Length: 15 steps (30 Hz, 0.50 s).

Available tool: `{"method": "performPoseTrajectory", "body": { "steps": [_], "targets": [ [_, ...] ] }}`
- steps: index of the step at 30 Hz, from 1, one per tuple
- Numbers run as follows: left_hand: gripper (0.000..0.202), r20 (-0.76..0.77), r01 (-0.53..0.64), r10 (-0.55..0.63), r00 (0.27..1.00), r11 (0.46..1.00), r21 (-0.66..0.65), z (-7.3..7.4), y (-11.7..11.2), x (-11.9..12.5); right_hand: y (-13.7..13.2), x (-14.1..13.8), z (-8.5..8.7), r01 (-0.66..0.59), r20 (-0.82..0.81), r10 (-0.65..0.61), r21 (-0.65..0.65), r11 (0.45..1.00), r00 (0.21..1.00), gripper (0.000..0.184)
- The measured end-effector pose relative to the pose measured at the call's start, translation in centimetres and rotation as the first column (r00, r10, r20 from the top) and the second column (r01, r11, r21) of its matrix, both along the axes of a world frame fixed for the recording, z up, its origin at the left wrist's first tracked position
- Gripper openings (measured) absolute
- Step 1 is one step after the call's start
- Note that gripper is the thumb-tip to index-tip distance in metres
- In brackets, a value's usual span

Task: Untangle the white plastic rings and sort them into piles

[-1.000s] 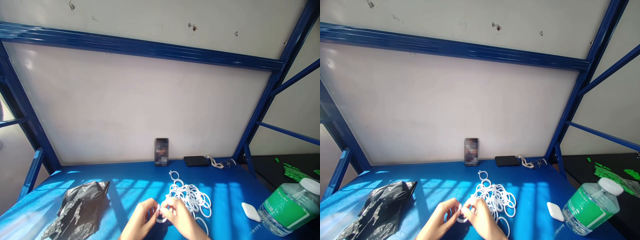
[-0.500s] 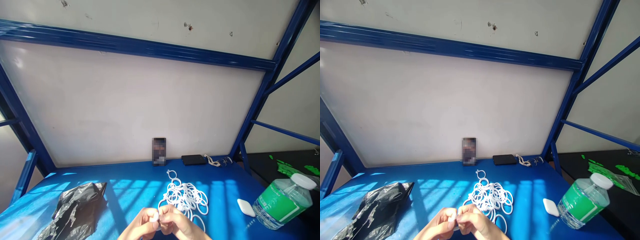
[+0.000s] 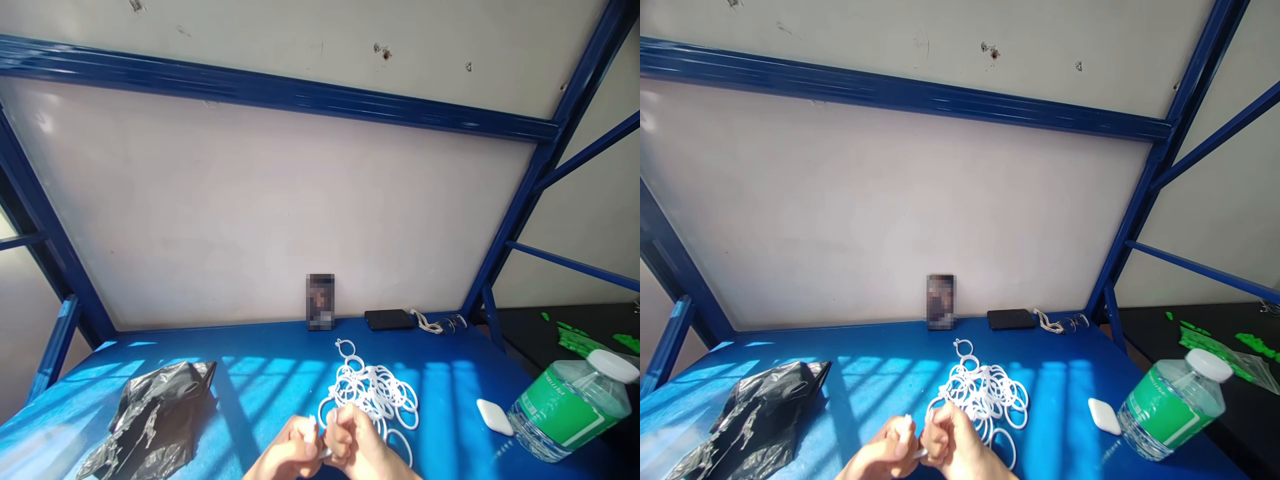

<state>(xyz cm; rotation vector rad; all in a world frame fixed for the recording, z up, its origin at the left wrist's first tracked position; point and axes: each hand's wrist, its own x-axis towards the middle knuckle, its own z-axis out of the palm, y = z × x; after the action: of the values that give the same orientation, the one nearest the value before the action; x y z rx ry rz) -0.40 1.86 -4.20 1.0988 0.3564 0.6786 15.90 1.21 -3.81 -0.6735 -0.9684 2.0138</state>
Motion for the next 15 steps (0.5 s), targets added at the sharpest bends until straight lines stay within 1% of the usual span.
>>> {"method": "performPoseTrajectory", "body": {
  "steps": [1, 2, 4, 6, 7, 8, 9, 10, 11, 12, 13, 14, 15],
  "targets": [
    [0.061, 0.036, 0.001, -0.001, 0.999, 1.0, -0.011, 0.3, -0.1, 0.0, 0.0, 0.0, 0.4, -0.009, -0.05, 0.007, -0.033, 0.999, 0.999, 0.044],
    [0.062, 0.065, 0.003, -0.002, 0.998, 1.0, -0.021, 0.6, -0.1, 0.0, 0.0, 0.0, 0.8, -0.012, -0.066, 0.009, -0.044, 0.999, 0.998, 0.043],
    [0.056, 0.085, 0.001, 0.003, 0.996, 0.999, -0.041, 0.9, -0.1, -0.1, 0.1, 0.2, 1.7, -0.015, -0.024, 0.015, -0.016, 1.0, 1.0, 0.039],
    [0.045, 0.083, -0.061, 0.065, 0.994, 0.996, -0.058, 1.2, 0.0, -0.4, 0.2, 0.6, 2.5, 0.014, 0.096, -0.022, 0.084, 0.996, 0.995, 0.034],
    [0.04, 0.073, -0.115, 0.119, 0.99, 0.992, -0.053, 1.2, 0.1, -0.6, 0.3, 0.9, 2.8, 0.03, 0.181, -0.061, 0.168, 0.985, 0.982, 0.032],
    [0.038, 0.047, -0.175, 0.176, 0.983, 0.984, -0.032, 1.2, 0.2, -0.9, 0.5, 1.3, 3.1, 0.042, 0.279, -0.121, 0.274, 0.961, 0.953, 0.031],
    [0.04, 0.003, -0.232, 0.232, 0.973, 0.973, 0.009, 1.1, 0.4, -1.1, 0.7, 1.7, 3.4, 0.039, 0.385, -0.203, 0.394, 0.918, 0.9, 0.031],
    [0.045, -0.052, -0.283, 0.287, 0.957, 0.957, 0.065, 0.9, 0.7, -1.4, 1.0, 2.2, 3.5, 0.019, 0.482, -0.311, 0.519, 0.855, 0.819, 0.03],
    [0.048, -0.115, -0.318, 0.333, 0.936, 0.939, 0.132, 0.5, 1.0, -1.6, 1.2, 2.7, 3.6, -0.02, 0.549, -0.437, 0.638, 0.77, 0.713, 0.028],
    [0.048, -0.173, -0.347, 0.382, 0.908, 0.916, 0.2, 0.0, 1.3, -1.9, 1.5, 3.1, 3.6, -0.075, 0.571, -0.568, 0.741, 0.667, 0.593, 0.025],
    [0.047, -0.2, -0.388, 0.442, 0.875, 0.885, 0.257, -0.6, 1.7, -2.0, 1.9, 3.6, 3.4, -0.144, 0.553, -0.685, 0.816, 0.559, 0.474, 0.022],
    [0.045, -0.219, -0.407, 0.478, 0.85, 0.862, 0.301, -1.2, 2.0, -2.1, 2.1, 4.1, 3.2, -0.221, 0.512, -0.774, 0.859, 0.462, 0.372, 0.018],
    [0.042, -0.234, -0.414, 0.501, 0.833, 0.846, 0.337, -1.7, 2.2, -2.2, 2.4, 4.6, 2.9, -0.29, 0.461, -0.838, 0.878, 0.381, 0.292, 0.016]
  ]
}}
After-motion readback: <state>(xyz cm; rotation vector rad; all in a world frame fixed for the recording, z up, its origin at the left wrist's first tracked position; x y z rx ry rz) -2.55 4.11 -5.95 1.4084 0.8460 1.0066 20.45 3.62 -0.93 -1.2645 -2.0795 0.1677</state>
